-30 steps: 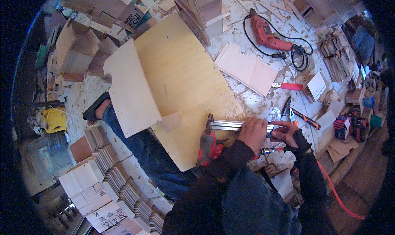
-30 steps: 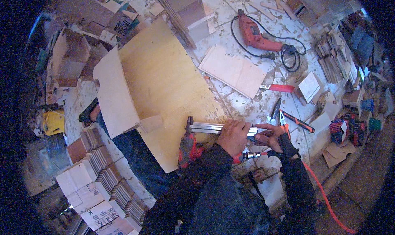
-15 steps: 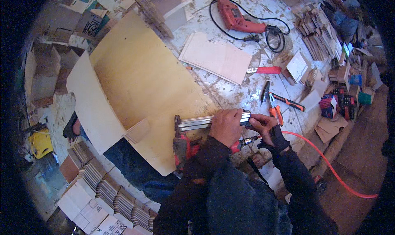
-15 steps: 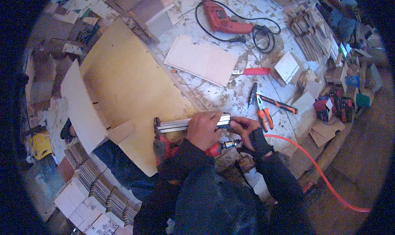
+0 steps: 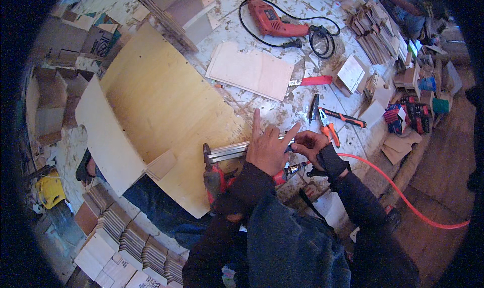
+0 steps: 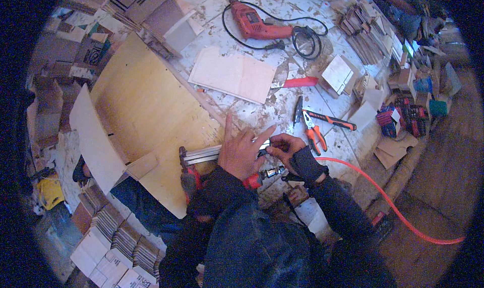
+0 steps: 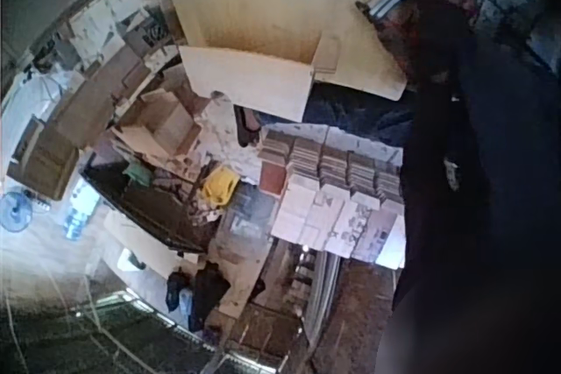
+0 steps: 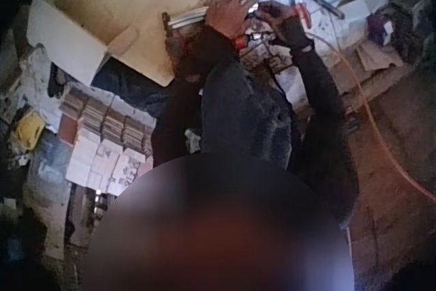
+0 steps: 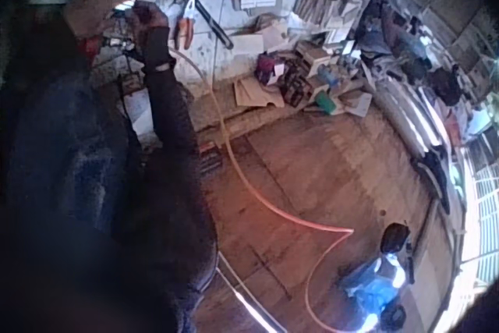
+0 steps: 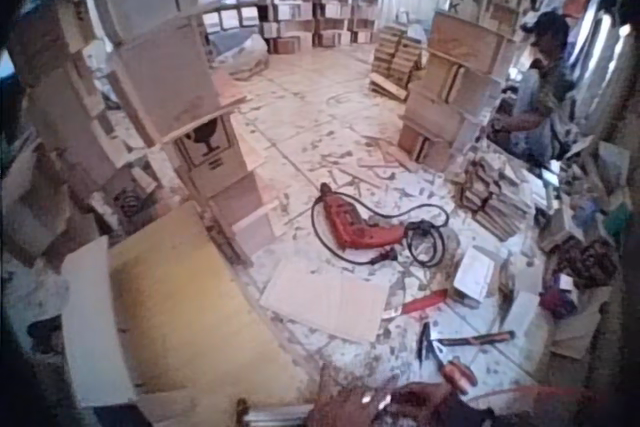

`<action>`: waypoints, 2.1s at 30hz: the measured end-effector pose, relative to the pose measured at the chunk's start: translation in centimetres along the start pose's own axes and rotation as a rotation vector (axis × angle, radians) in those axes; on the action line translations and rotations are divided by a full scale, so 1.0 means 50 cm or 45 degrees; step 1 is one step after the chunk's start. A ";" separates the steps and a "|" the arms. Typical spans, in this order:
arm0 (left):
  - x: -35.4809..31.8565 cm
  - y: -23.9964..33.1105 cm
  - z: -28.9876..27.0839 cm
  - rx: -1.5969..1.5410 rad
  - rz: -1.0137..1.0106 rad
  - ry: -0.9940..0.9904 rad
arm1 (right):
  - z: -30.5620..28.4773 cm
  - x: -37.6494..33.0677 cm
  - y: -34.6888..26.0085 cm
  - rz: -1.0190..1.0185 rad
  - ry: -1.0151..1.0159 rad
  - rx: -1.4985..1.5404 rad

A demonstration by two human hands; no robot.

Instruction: The person assembles a small wooden box by attaching side panels to a base using a pneumatic nail gun. They align each panel, drive nails along the edges, and occasionally use a hammer to adjust the fit. The assembled box is placed on the floor.

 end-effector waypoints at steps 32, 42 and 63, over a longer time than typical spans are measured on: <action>0.013 -0.038 0.019 -0.311 0.032 -0.076 | -0.016 0.018 0.004 0.264 -0.193 0.440; 0.019 -0.029 0.029 -0.208 -0.073 -0.146 | -0.045 0.033 -0.024 -0.083 0.130 -0.141; -0.331 -0.160 -0.132 -0.249 -1.313 0.783 | 0.024 0.059 -0.056 -0.143 -0.014 -0.484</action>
Point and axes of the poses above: each hand's wrist, its own x-axis towards the middle knuckle, its own z-axis out of the palm, y = z × x, the point moved 8 cm from there along x, towards the middle knuckle, and after that the axes turned 1 degree about y, right-handed, at the moved point
